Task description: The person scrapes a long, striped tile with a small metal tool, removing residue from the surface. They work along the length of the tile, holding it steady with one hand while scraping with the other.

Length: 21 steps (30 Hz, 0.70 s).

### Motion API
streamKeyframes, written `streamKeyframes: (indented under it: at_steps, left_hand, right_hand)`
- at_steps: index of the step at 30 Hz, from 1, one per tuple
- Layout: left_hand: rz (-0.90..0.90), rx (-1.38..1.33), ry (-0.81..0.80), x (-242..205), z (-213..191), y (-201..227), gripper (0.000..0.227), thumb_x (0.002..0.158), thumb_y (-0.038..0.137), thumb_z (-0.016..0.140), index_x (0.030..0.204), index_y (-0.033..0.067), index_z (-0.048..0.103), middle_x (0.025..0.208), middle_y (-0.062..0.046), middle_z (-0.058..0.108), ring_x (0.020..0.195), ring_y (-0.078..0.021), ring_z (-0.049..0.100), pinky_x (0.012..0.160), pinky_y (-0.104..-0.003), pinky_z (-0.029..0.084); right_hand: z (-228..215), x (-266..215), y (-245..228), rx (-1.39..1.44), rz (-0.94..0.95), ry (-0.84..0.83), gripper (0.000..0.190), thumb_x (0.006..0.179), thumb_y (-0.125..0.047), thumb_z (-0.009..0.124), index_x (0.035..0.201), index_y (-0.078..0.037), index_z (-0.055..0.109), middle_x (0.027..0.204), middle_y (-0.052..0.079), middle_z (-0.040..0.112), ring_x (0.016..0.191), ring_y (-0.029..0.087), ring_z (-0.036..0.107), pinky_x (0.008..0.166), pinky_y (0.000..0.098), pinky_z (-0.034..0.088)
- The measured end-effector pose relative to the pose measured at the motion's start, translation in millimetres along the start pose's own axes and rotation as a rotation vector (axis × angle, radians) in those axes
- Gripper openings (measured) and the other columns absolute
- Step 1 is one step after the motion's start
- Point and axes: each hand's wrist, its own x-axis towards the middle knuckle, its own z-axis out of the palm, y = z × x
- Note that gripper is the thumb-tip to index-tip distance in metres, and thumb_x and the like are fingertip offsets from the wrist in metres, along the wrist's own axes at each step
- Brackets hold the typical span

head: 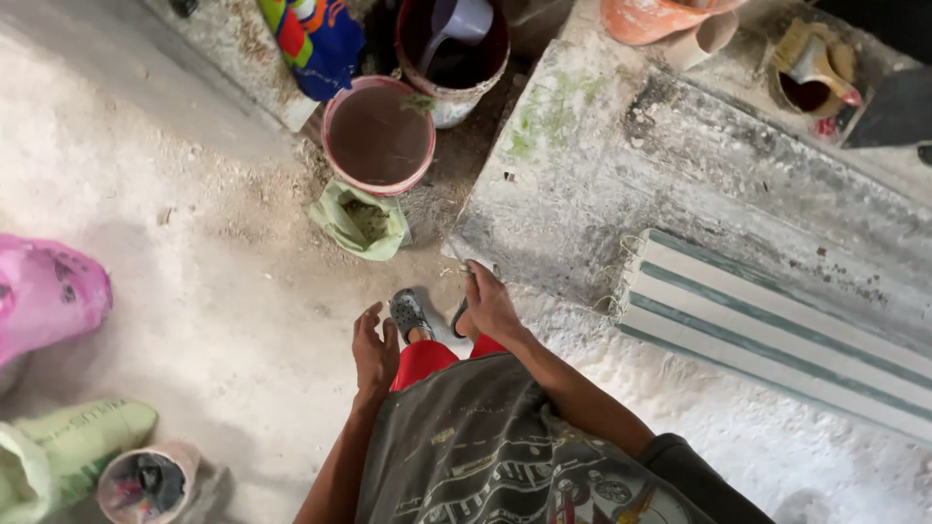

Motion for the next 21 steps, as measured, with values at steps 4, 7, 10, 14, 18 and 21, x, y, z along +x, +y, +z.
streamKeyframes:
  at_steps: [4, 7, 10, 14, 18, 21]
  left_hand:
    - [-0.025, -0.012, 0.023, 12, -16, -10, 0.038, 0.095, 0.015, 0.06, 0.132, 0.0096, 0.064, 0.123, -0.022, 0.061, 0.115, -0.0413, 0.065, 0.09, -0.048, 0.058]
    - [-0.029, -0.003, 0.004, 23, -11, -25, 0.038, 0.096, 0.017, 0.059, 0.132, 0.0104, 0.063, 0.125, -0.02, 0.061, 0.116, -0.039, 0.065, 0.091, -0.046, 0.058]
    - [-0.017, 0.043, -0.058, 24, -10, -29, 0.038, 0.096, 0.017, 0.059, 0.133, 0.0099, 0.063, 0.126, -0.019, 0.061, 0.117, -0.0385, 0.065, 0.092, -0.046, 0.059]
    - [0.061, 0.11, -0.159, 18, -11, -5, 0.037, 0.096, 0.017, 0.06, 0.132, 0.007, 0.063, 0.126, -0.021, 0.061, 0.116, -0.0407, 0.065, 0.091, -0.047, 0.06]
    - [0.061, 0.092, -0.208, 26, -20, 1, 0.04, 0.097, 0.018, 0.058, 0.135, 0.0073, 0.06, 0.129, -0.022, 0.059, 0.12, -0.0424, 0.063, 0.094, -0.049, 0.058]
    - [0.077, 0.058, -0.192, 32, -21, -10, 0.039, 0.097, 0.018, 0.057, 0.135, 0.0068, 0.061, 0.128, -0.021, 0.059, 0.119, -0.0407, 0.063, 0.093, -0.047, 0.058]
  right_hand:
    - [-29, -46, 52, 0.1, 0.377, 0.252, 0.051, 0.106, -0.03, 0.044, 0.15, -0.004, 0.039, 0.101, 0.029, 0.067, 0.08, 0.043, 0.069, 0.064, 0.0511, 0.058]
    - [-31, -47, 91, -0.147, 0.523, 0.624, 0.046, 0.102, -0.025, 0.049, 0.141, -0.004, 0.036, 0.087, 0.023, 0.063, 0.059, 0.042, 0.068, 0.046, 0.0474, 0.055]
    - [31, -31, 109, -0.029, 0.391, 0.634, 0.025, 0.102, -0.021, 0.049, 0.119, -0.002, 0.047, 0.087, 0.011, 0.055, 0.067, 0.032, 0.062, 0.06, 0.0436, 0.051]
    - [57, -25, 19, -0.183, -0.029, -0.001, 0.044, 0.11, -0.046, 0.043, 0.145, -0.021, 0.051, 0.122, 0.009, 0.068, 0.102, 0.035, 0.072, 0.076, 0.0501, 0.061]
    - [34, -54, 59, 0.427, 0.111, 0.272, 0.026, 0.107, -0.038, 0.052, 0.104, -0.012, 0.058, 0.084, 0.009, 0.07, 0.068, 0.032, 0.073, 0.062, 0.0409, 0.061]
    - [16, -65, 114, -0.04, 0.496, 0.899, 0.023, 0.107, -0.026, 0.044, 0.116, -0.005, 0.045, 0.087, 0.022, 0.056, 0.076, 0.049, 0.06, 0.068, 0.0566, 0.045]
